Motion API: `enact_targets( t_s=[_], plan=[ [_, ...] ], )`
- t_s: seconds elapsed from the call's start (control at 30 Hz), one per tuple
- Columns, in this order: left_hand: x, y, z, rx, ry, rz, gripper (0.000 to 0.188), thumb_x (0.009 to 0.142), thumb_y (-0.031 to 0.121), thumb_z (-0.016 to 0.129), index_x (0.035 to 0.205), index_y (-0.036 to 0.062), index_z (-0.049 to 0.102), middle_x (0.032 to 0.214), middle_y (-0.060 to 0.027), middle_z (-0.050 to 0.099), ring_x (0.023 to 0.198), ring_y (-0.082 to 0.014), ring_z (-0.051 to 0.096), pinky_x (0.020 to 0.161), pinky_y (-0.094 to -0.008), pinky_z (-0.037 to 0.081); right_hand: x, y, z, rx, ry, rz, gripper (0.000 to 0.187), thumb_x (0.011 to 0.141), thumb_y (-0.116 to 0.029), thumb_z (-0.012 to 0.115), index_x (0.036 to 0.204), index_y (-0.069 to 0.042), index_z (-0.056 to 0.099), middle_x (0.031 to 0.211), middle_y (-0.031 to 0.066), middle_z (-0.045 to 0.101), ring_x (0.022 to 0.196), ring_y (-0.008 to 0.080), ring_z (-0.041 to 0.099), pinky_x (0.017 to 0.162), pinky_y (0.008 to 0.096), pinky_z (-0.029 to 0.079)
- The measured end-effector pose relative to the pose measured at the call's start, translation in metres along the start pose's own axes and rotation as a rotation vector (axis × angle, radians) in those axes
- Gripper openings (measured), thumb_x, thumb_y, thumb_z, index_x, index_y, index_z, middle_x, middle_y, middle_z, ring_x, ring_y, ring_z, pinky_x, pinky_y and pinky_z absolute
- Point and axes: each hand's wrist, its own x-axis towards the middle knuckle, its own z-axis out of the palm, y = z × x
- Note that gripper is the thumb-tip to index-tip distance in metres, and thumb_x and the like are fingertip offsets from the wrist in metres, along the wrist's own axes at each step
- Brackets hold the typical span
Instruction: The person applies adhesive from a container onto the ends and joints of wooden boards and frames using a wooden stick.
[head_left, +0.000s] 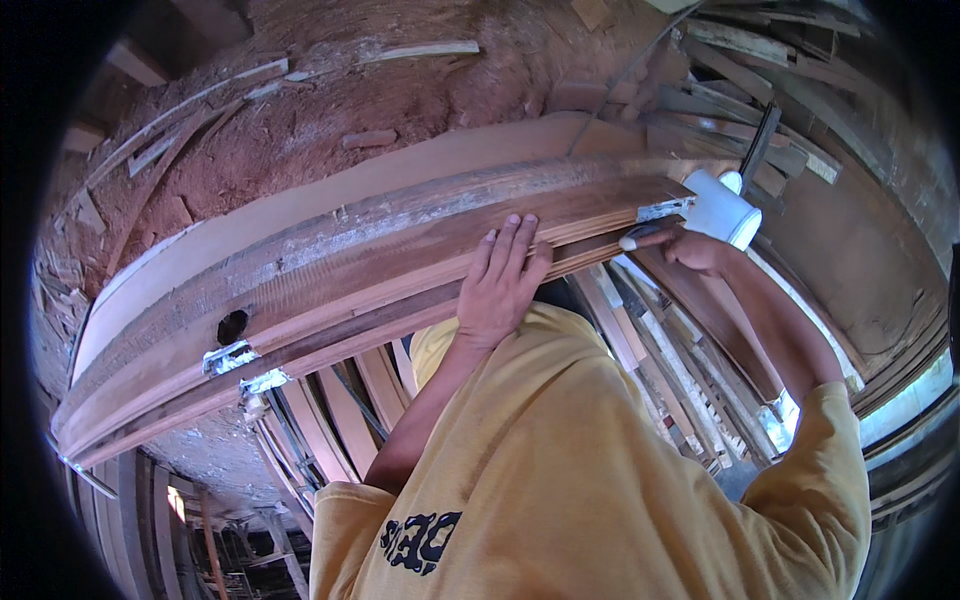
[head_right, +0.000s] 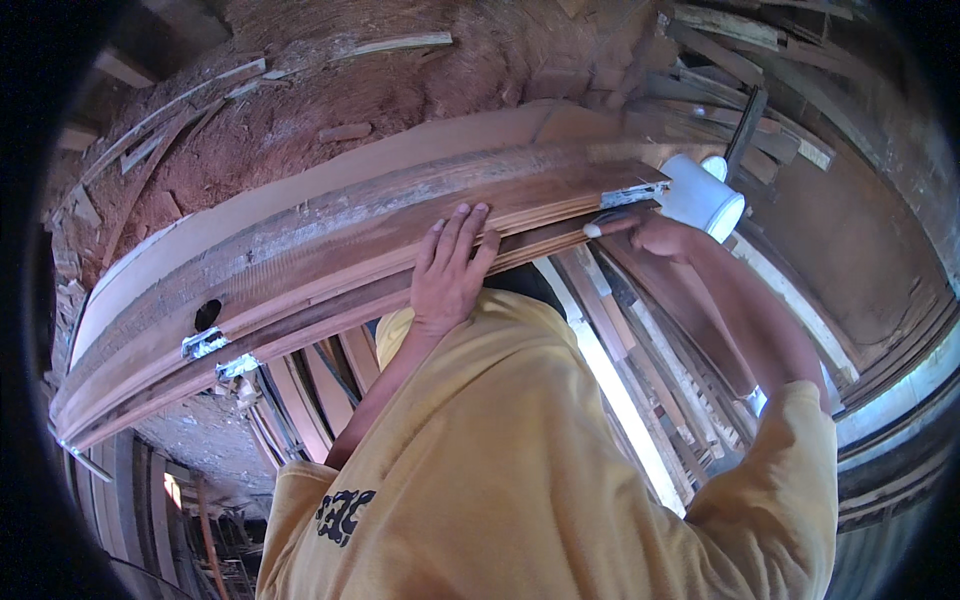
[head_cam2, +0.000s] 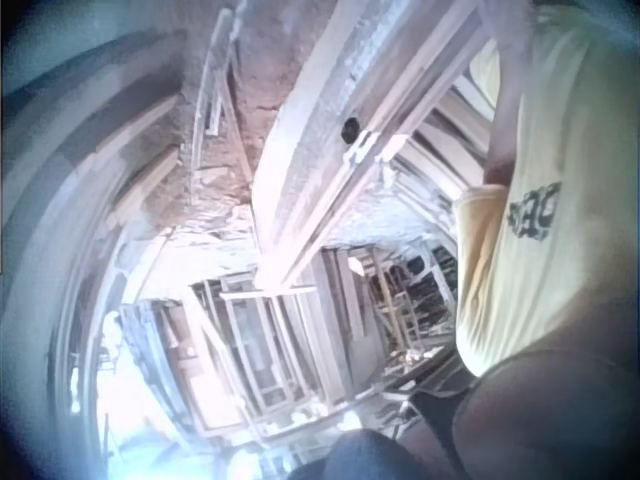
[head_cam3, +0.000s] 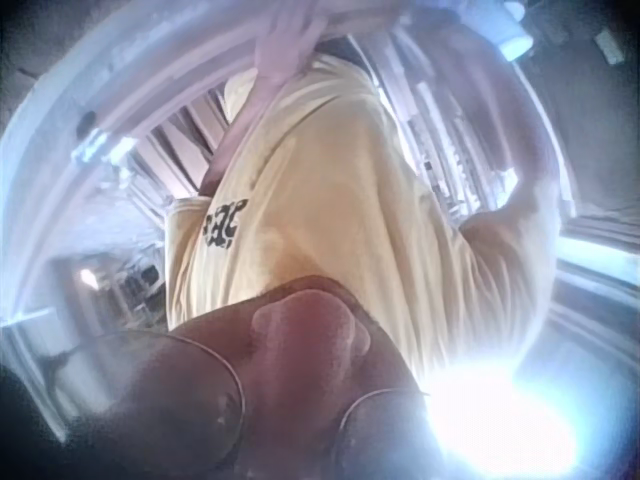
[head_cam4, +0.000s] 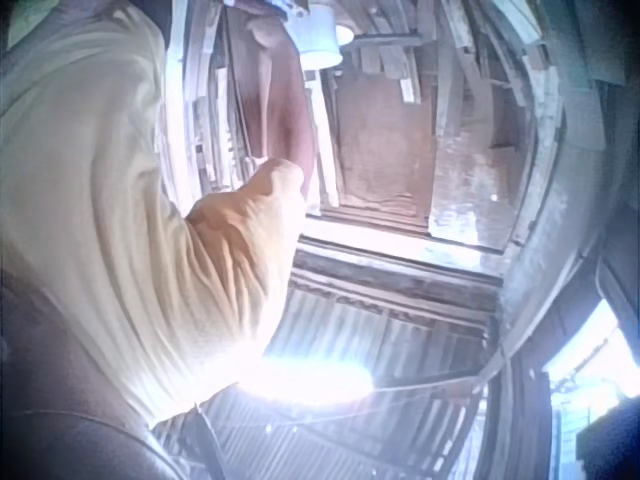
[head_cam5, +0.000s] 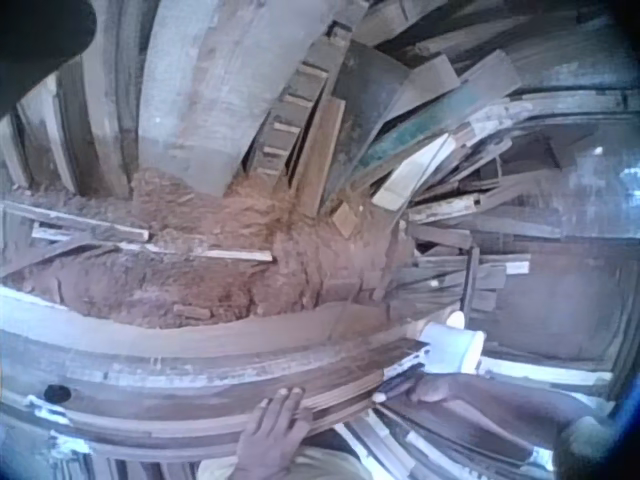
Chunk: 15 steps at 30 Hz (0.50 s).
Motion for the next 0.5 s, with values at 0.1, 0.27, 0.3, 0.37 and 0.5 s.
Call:
enact_targets(
  t_s=[0.1,0.27,0.3,0.37,0.5],
  plan=[
    [-0.001,0.001,0.000,-0.006,0.007,0.014,0.031,0.095,0.020,0.051,0.125,0.0166,0.059,0.151,-0.0062,0.057,0.142,-0.0248,0.052,0.117,-0.0441,0.038,-0.050,-0.030,0.012,-0.145,0.100,-0.035,0.075,0.077,0.009,0.048,0.142,-0.024,0.068,0.172,0.0174,0.025,0.159,0.0322,0.022,0.127,0.0425,0.020],
    [-0.002,-0.001,0.001,-0.007,0.010,0.009,0.031,0.094,0.018,0.055,0.124,0.0156,0.062,0.148,-0.0047,0.058,0.142,-0.0241,0.050,0.119,-0.0450,0.036,-0.161,-0.045,0.002,-0.270,0.221,-0.181,0.072,0.077,0.011,0.052,0.137,-0.024,0.071,0.174,0.0144,0.020,0.161,0.0326,0.013,0.129,0.0429,0.018],
    [-0.001,0.000,-0.001,0.017,0.015,0.021,0.031,0.094,0.018,0.055,0.124,0.0156,0.062,0.148,-0.0047,0.058,0.142,-0.0241,0.050,0.119,-0.0450,0.036,-0.184,-0.051,-0.002,-0.322,0.256,-0.208,0.073,0.076,0.013,0.051,0.137,-0.022,0.071,0.173,0.0132,0.022,0.161,0.0325,0.014,0.130,0.0427,0.017],
    [0.001,0.004,-0.001,-0.026,0.034,-0.016,0.031,0.094,0.016,0.060,0.125,0.0136,0.062,0.146,-0.0047,0.059,0.141,-0.0247,0.051,0.119,-0.0459,0.036,-0.225,-0.024,-0.013,-0.138,0.387,-0.302,0.075,0.072,0.015,0.048,0.134,-0.020,0.072,0.172,0.0112,0.026,0.160,0.0321,0.018,0.131,0.0431,0.017],
    [0.006,0.013,-0.004,0.011,0.101,-0.008,0.032,0.094,0.020,0.065,0.124,0.0102,0.062,0.143,-0.0060,0.060,0.141,-0.0274,0.051,0.119,-0.0486,0.035,-0.292,0.025,-0.018,-0.038,0.703,-0.413,0.067,0.068,0.014,0.048,0.125,-0.012,0.073,0.170,0.0095,0.031,0.159,0.0304,0.025,0.130,0.0447,0.019]
  ],
)
